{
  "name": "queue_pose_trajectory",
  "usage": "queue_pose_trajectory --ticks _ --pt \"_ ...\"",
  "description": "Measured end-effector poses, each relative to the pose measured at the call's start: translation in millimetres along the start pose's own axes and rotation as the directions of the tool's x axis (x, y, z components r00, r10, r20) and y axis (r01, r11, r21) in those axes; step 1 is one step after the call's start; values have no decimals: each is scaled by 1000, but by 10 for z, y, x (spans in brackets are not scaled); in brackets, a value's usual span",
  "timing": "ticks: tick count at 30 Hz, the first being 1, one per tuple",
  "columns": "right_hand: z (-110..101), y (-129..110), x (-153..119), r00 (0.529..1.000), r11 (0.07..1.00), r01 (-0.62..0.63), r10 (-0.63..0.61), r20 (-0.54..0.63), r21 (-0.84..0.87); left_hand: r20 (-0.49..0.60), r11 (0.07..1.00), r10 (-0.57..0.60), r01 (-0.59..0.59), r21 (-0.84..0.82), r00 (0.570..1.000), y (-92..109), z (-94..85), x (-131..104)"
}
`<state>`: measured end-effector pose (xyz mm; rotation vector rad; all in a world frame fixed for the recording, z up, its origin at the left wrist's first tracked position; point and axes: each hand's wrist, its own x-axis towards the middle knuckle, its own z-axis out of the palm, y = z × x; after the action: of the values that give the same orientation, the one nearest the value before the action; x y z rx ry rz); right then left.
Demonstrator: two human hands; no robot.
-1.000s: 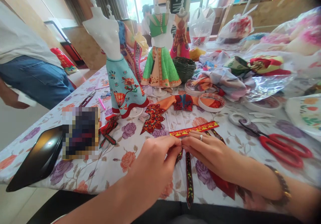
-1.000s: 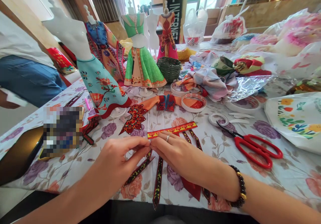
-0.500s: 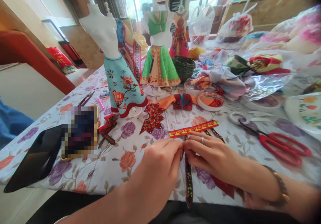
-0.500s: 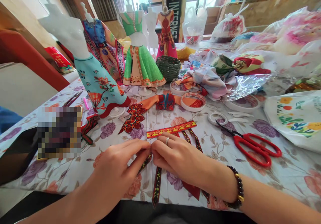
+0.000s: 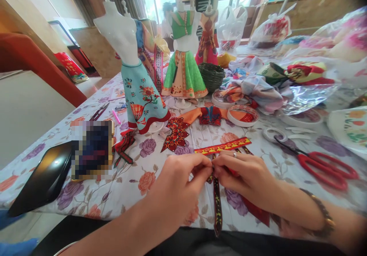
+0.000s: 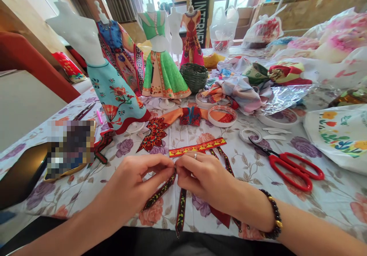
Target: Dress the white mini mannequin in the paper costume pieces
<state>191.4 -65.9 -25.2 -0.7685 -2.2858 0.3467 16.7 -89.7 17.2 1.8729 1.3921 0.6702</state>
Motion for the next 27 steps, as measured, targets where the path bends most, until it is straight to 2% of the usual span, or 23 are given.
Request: queue_pose_trajectory --ticks 6,13,19,27 --pt "-8 -10 7 998 997 -62 62 10 53 50 983 -82 89 -159 995 7 -52 42" --pt "-5 6 0 996 991 -90 89 10 104 100 961 -97 119 -250 990 -29 -76 56" --pt "1 -5 9 987 980 -161 160 11 115 130 924 -115 155 -351 985 -48 -78 84" --pt "-5 -17 48 958 916 -286 280 63 281 159 863 -125 186 -470 979 -70 -76 127"
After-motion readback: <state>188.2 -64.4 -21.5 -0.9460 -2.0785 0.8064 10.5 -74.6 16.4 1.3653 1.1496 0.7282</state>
